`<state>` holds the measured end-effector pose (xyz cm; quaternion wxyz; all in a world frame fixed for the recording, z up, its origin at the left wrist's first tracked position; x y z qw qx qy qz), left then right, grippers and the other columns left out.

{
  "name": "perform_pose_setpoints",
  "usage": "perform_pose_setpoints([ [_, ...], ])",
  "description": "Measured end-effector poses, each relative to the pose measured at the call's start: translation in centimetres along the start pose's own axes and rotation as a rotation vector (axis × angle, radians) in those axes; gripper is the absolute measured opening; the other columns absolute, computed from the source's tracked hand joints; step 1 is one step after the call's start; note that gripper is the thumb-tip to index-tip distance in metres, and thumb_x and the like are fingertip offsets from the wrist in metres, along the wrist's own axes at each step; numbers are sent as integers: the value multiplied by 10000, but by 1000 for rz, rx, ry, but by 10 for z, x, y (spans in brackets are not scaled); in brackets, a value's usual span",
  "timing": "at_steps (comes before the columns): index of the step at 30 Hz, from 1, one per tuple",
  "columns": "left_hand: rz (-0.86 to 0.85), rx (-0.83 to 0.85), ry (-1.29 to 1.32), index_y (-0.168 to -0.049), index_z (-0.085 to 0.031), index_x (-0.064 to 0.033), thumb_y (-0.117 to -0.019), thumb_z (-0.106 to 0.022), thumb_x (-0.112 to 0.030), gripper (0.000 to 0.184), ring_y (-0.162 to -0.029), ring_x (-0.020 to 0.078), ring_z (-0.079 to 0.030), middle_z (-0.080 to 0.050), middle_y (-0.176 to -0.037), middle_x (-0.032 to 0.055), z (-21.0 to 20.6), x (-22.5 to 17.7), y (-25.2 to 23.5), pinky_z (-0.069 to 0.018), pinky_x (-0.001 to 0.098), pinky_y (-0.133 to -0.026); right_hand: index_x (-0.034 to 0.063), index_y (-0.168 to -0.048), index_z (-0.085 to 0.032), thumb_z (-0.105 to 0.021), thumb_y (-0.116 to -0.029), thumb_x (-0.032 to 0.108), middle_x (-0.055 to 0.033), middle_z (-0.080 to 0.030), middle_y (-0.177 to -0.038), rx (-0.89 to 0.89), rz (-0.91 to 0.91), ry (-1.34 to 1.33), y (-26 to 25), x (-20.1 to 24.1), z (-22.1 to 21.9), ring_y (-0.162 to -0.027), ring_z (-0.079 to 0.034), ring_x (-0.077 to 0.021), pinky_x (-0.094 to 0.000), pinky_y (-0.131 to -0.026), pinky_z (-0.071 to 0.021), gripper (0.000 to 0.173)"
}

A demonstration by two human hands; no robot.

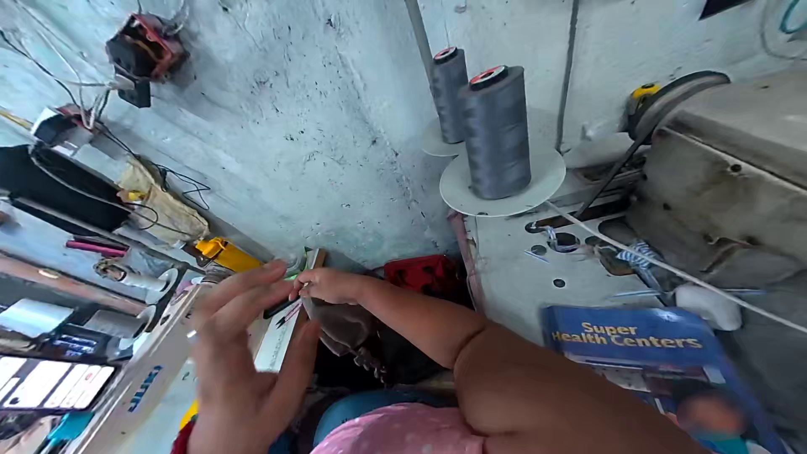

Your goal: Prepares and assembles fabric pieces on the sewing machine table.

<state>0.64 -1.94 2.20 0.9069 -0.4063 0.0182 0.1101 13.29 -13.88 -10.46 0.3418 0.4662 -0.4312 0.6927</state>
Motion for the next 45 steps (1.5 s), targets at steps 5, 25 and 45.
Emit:
perform_pose_setpoints([
  [5, 469, -66, -63, -1390, -412, 122, -873, -725, -266, 718, -1273, 276, -569, -520, -1387, 289, -29, 70, 63, -536, 394, -1003, -45, -1236, -630, -425, -1067, 17, -178, -618, -1281, -32, 88, -42, 5, 12, -1, -1133, -588, -184, -367, -986, -473, 272],
  [25, 1323, 267, 467, -1262, -576, -1, -1054, -521, -105, 239, -919, 95, -706, -724, -1014, 58, -63, 86, 177, -583, 284, -863, 1, -1251, -628, -429, -1086, 59, -130, -618, -1313, -116, 136, -280, 23, 38, 0, -1178, -582, -167, -379, -1014, -480, 266],
  [45, 1345, -6, 391, -949, -726, -80, -1013, -555, -125, 188, -544, 0, -528, -690, -777, -40, 8, 93, 220, -430, 162, -495, 42, -1181, -635, -458, -1074, 112, -61, -653, -1099, 65, -12, -303, 6, -4, -3, -858, -607, -84, -270, -718, -518, 219],
])
Point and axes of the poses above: each hand's wrist, its own y-axis away from the middle knuckle, its own z-axis out of the back of the hand, x = y × z, the point moved 3 cm from there along -y, towards the middle knuckle
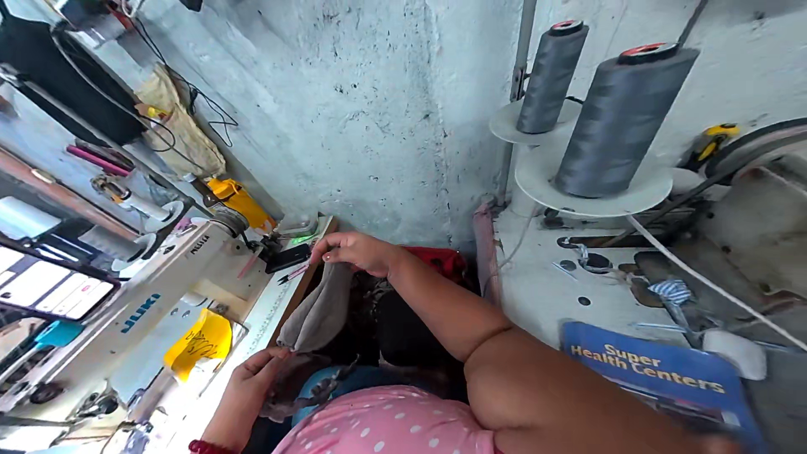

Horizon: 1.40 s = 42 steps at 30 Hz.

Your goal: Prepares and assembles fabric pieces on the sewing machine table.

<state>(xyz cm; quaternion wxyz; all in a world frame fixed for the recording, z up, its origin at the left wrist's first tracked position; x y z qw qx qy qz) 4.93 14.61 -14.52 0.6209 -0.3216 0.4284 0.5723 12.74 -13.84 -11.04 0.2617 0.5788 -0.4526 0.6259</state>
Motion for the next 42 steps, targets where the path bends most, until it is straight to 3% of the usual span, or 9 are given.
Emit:
perform_pose_setpoints([
  [6, 2, -50, 137, -946, -678, -136, -1035, -479, -137, 218, -451, -17, -442, -501, -559, -128, 11, -7, -7, -412, 165, -454, -14, -1291, -636, -548, -1033, 64, -162, -670, -1250, 323, 81, 507, 15, 14, -16, -1005, -649, -194, -381, -821, -539, 283],
  [11, -82, 31, 111, -901, -708, -145, -982, -539, -93, 194, -484, -11, -498, -581, -602, -116, 6, -30, -3, -454, 169, -485, 48, -1384, -584, -541, -1078, 312, -194, -691, -967, 281, -150, 805, 23, 32, -27, -760, -663, -259, -442, -750, -559, 407],
  [13, -125, 72, 75, -903, -721, -146, -960, -563, -91, 176, -501, -15, -537, -623, -634, -112, 1, -41, -1, -480, 166, -494, 67, -1436, -559, -512, -1084, 370, -210, -696, -1129, 251, -190, 860, 15, 20, -18, -948, -686, -313, -514, -894, -530, 467],
  [15, -169, 132, 30, -891, -733, -156, -940, -590, -102, 161, -528, -17, -567, -661, -682, -110, -1, -51, 0, -500, 163, -507, 32, -1473, -522, -480, -1098, 342, -232, -632, -1342, 233, -136, 713, 2, -1, -13, -1226, -624, -342, -518, -1083, -445, 488],
  [18, -221, 256, -18, -886, -762, -199, -934, -633, -139, 150, -562, -23, -582, -687, -722, -123, 2, -59, -1, -505, 156, -534, 81, -1547, -422, -391, -1109, 395, -224, -521, -1482, 157, -172, 184, -8, -35, -29, -1317, -546, -390, -613, -1038, -455, 540],
  [22, -220, 328, -43, -887, -773, -222, -931, -647, -154, 151, -558, -32, -579, -686, -712, -128, 7, -61, -3, -493, 144, -527, 70, -1547, -414, -202, -1110, 494, -220, -558, -1440, 283, -208, -45, -1, -62, -74, -1298, -563, -291, -494, -1091, -433, 645],
  [26, -188, 357, -83, -888, -770, -221, -923, -649, -152, 143, -561, -30, -581, -687, -713, -125, 15, -55, -6, -492, 152, -523, 94, -1439, -534, -258, -1078, 596, -111, -633, -1309, 293, -434, -188, 13, -71, -99, -1171, -623, -157, -418, -1022, -497, 677],
  [31, -153, 330, -175, -881, -755, -196, -911, -649, -149, 119, -545, -59, -548, -660, -689, -154, 29, -57, 3, -467, 133, -520, -47, -1304, -531, -436, -1047, 48, -125, -615, -1235, 199, -40, -173, -8, -68, -98, -1043, -610, -115, -320, -923, -513, 289],
  [42, 44, 82, -283, -1046, -704, -102, -1000, -640, -179, 110, -567, -39, -501, -598, -711, -97, 130, -9, 39, -423, 144, -538, 20, -1124, -681, -616, -992, 55, -62, -695, -1119, -81, 294, 308, -66, -69, -109, -1035, -655, -95, -321, -930, -555, 151],
])
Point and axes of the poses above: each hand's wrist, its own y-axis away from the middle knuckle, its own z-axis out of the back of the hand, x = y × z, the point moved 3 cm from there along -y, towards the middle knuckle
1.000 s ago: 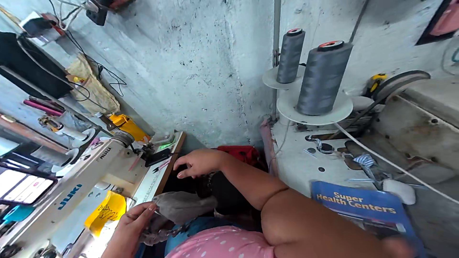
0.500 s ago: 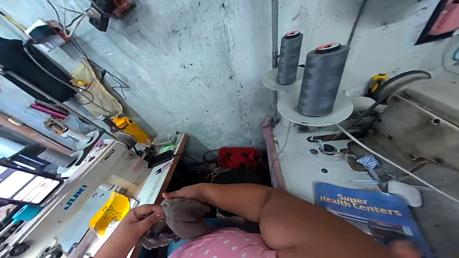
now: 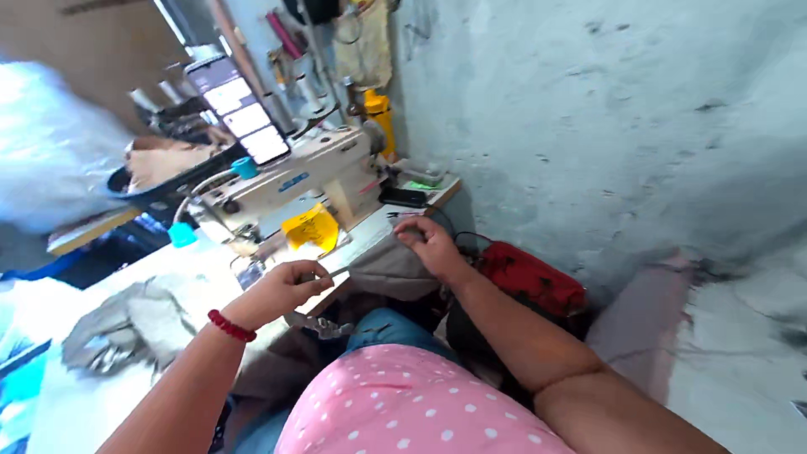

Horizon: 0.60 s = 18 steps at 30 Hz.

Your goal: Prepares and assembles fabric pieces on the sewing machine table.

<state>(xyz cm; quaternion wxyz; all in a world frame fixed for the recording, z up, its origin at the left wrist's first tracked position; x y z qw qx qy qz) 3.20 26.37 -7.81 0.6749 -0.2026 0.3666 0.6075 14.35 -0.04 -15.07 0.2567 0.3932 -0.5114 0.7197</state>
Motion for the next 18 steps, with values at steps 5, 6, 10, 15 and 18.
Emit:
perform_pose_setpoints([
  [5, 107, -104, 64, -1294, -609, -141, -925, -700, -83, 384, -516, 13, -518, -626, -682, -28, 48, 44, 45, -441, 181, -495, 29, -1157, -660, -598, -1013, 70, -55, -686, -1144, 25, 73, 34, -36, 0, -33, -1027, -652, -75, -282, -914, -554, 161],
  [6, 115, -136, 98, -1282, -618, -139, -923, -680, -56, 374, -507, 17, -523, -626, -671, -22, 58, 54, 58, -449, 178, -493, 38, -1159, -663, -602, -1013, 75, -49, -687, -1146, 49, 72, 18, -42, -2, -40, -1022, -653, -74, -280, -906, -557, 162],
  [10, 207, -245, 99, -1222, -636, -103, -909, -657, 56, 352, -544, 69, -586, -645, -693, 20, 90, 86, 104, -508, 210, -529, 67, -1140, -676, -602, -1015, 82, -42, -702, -1117, 193, 8, 32, -67, -11, -82, -943, -674, -84, -284, -826, -580, 146],
  [15, 326, -460, -251, -1235, -691, -172, -884, -786, -77, 376, -598, 196, -575, -642, -741, 52, 92, 145, 123, -497, 464, -586, 69, -1351, -623, -637, -1020, 240, -247, -566, -1346, 265, 27, 597, -80, -46, -156, -1111, -629, -430, -627, -887, -534, 373],
  [18, 364, -461, -233, -1253, -686, -127, -921, -759, -101, 341, -643, 225, -584, -638, -773, 88, 87, 181, 123, -506, 490, -629, 116, -1383, -641, -605, -1014, 344, -200, -551, -1453, 438, 188, 639, -51, -44, -204, -1340, -519, -413, -653, -1090, -398, 435],
])
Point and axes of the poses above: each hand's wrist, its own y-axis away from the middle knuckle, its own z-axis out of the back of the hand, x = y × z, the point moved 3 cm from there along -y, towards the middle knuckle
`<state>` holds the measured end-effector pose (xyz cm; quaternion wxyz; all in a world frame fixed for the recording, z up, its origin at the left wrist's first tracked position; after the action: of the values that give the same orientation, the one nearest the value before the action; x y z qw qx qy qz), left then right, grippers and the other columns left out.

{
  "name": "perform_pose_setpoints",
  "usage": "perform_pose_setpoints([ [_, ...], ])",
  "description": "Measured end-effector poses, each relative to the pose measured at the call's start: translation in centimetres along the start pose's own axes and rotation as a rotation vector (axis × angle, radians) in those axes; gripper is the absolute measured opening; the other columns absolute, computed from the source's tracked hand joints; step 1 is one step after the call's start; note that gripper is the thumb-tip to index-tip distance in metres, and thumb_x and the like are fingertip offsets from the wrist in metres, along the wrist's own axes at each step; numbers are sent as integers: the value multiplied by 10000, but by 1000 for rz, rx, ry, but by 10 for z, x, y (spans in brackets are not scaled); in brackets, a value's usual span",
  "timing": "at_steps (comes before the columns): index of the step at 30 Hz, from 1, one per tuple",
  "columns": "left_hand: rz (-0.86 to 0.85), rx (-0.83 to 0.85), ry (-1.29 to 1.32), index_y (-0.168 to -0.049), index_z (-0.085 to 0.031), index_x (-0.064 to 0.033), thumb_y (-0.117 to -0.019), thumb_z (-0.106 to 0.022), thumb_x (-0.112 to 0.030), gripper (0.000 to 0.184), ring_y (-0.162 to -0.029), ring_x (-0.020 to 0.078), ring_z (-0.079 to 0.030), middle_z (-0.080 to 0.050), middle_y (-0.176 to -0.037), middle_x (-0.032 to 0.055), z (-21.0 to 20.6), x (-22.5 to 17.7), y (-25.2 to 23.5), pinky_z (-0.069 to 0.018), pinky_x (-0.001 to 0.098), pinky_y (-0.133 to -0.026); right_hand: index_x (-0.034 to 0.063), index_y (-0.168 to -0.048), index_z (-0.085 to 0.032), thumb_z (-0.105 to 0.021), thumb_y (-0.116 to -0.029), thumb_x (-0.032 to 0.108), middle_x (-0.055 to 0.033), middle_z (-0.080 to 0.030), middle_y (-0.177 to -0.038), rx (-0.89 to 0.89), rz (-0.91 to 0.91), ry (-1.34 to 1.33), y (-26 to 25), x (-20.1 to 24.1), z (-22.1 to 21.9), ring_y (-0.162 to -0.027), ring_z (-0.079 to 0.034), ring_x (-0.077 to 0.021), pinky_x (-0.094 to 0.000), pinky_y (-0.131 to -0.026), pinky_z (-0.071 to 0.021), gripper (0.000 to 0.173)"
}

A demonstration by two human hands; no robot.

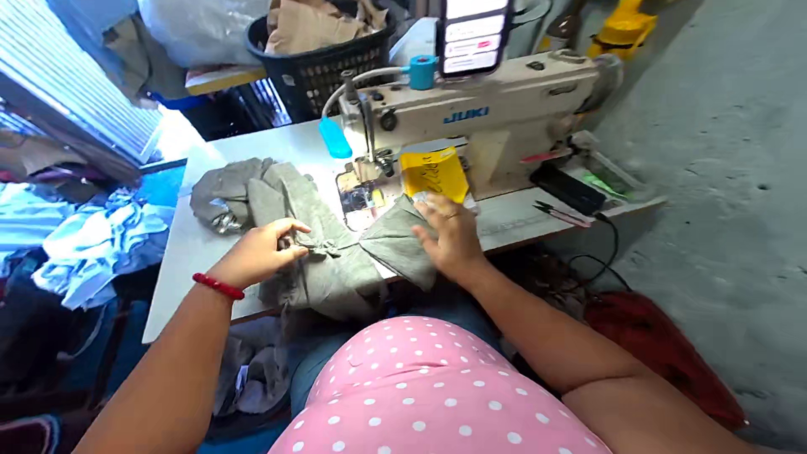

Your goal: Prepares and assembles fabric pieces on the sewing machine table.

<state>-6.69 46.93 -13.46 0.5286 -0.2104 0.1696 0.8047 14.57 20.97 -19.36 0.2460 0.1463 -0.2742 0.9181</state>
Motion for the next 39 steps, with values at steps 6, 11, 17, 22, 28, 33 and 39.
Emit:
perform_pose_setpoints([
  [6, 133, 124, -38, -1356, -612, -144, -869, -818, -109, 530, -930, 361, -677, -699, -1018, 181, 3, 40, -1, -522, 626, -850, 291, -1545, -485, -344, -1061, 565, -48, -392, -1643, 419, 103, 65, 21, 5, -53, -1562, -249, -313, -711, -1213, -96, 574],
  [11, 146, 202, 45, -1270, -638, -105, -859, -836, -155, 459, -1007, 303, -684, -706, -1092, 153, 7, 53, 6, -527, 584, -905, 145, -1234, -740, -641, -980, 308, -164, -622, -1378, 196, 80, -21, -2, 2, -29, -1264, -573, -403, -682, -1020, -402, 317],
  [17, 145, 183, 177, -1210, -659, -91, -928, -747, -140, 300, -969, 219, -675, -700, -1061, 104, 6, 57, 3, -541, 503, -885, 12, -1211, -705, -687, -973, 225, -276, -650, -1207, 291, -18, 146, -81, -10, -41, -1222, -551, -509, -667, -969, -466, 320],
  [22, 153, 124, 219, -1100, -679, -88, -955, -686, -96, 145, -832, 126, -661, -689, -931, 43, 14, 65, 19, -560, 388, -791, -43, -1144, -700, -557, -1036, 126, -293, -682, -1132, 258, -132, 8, -89, -21, -31, -1129, -644, -475, -646, -963, -500, 246],
  [28, -98, -168, -33, -958, -740, -108, -857, -703, -184, 132, -870, 138, -653, -694, -949, 25, 45, 48, 42, -540, 409, -799, 174, -1068, -599, -499, -1045, 173, 70, -663, -944, -26, -474, -998, -53, -40, 44, -846, -679, -60, -308, -827, -595, 103],
  [33, -270, -456, -327, -1075, -732, -4, -967, -629, -170, 223, -1027, 444, -661, -702, -1071, 252, 76, 22, 20, -486, 622, -905, 203, -968, -558, -449, -1022, 123, 59, -650, -869, -236, -549, -1281, -68, -38, 60, -873, -665, -106, -365, -876, -567, 146],
  [39, -361, -589, -483, -1085, -722, 1, -1013, -563, -140, 224, -1025, 486, -648, -703, -1051, 267, 51, 22, 31, -477, 633, -906, 185, -1251, -428, -586, -954, 71, 95, -605, -943, -134, -473, -907, -8, -35, 69, -855, -654, -42, -327, -853, -594, 356],
])
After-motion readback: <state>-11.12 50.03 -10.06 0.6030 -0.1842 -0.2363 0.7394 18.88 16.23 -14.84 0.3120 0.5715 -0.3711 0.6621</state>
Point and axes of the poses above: each hand's wrist, its own y-axis away from the middle knuckle, its own z-axis out of the back of the hand, x = y × z, the point moved 3 cm from there along -y, towards the middle knuckle
